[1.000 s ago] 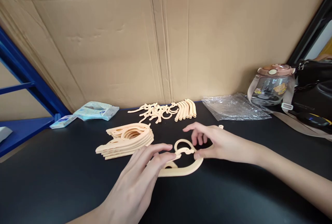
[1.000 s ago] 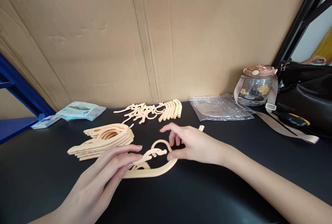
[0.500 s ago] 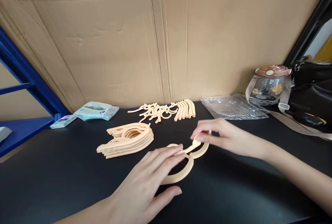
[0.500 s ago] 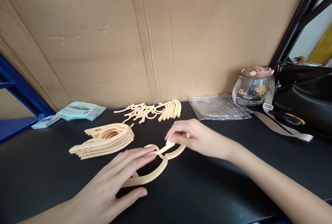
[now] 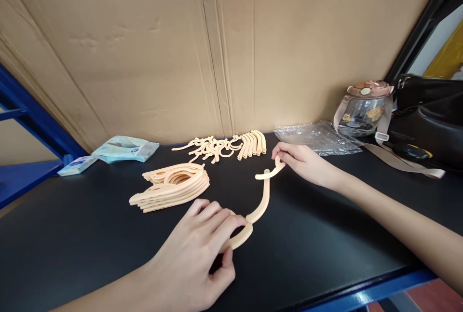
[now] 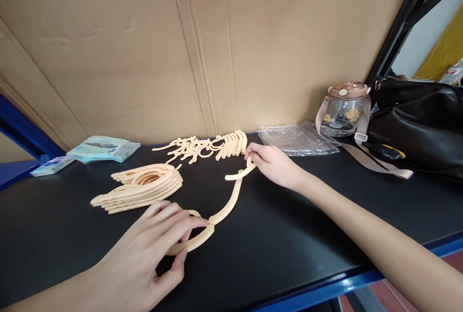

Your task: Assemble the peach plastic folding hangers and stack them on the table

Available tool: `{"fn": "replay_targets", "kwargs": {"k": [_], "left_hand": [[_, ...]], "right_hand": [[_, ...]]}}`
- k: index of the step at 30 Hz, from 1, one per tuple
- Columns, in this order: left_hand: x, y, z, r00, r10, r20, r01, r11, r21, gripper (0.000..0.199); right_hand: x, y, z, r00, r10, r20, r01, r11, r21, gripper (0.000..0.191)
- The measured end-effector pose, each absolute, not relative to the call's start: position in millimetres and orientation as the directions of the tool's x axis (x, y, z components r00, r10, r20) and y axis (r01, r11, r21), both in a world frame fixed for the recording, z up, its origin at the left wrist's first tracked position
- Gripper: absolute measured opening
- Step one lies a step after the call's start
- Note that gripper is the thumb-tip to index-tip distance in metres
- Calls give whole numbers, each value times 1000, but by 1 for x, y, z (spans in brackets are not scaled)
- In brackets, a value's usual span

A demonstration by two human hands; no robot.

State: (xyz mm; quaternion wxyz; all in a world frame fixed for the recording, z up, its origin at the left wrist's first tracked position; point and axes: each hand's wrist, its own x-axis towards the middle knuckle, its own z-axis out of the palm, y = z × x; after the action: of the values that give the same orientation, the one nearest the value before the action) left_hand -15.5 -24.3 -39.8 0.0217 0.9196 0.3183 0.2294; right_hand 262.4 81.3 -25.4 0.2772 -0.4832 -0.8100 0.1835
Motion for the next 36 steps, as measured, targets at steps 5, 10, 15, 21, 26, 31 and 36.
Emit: {"fn": "replay_targets", "kwargs": {"k": [5,10,15,21,26,31,36], "left_hand": [[-16,-25,-42,634,559,535,605,-789,108,16],[-19,-25,-36,793,487,365,459,-873,167,32],[-21,-24,-33,866,402,296,380,-915,133,38],[-20,-25,-36,821,420,387,409,-905,114,19],[-16,-28,-33,807,438,398,446,-892,77,23],[-16,-31,-29,781,405,476,417,-905,86,26],[-16,-33,-27,832,342,436,352,-934,61,22]], "right_hand": [[265,83,-29,-325,920,219,737,392,-550,33],[264,84,-33,-358,915,185,670,390,-632,31],[260,86,-31,-376,911,170,486,350,-800,34],[256,77,-18,-357,917,176,319,297,-900,40],[257,76,-16,-309,921,236,241,316,-918,37],[258,78,-18,-203,935,290,230,334,-914,38],[260,79,-20,-102,930,352,261,367,-893,38]]}}
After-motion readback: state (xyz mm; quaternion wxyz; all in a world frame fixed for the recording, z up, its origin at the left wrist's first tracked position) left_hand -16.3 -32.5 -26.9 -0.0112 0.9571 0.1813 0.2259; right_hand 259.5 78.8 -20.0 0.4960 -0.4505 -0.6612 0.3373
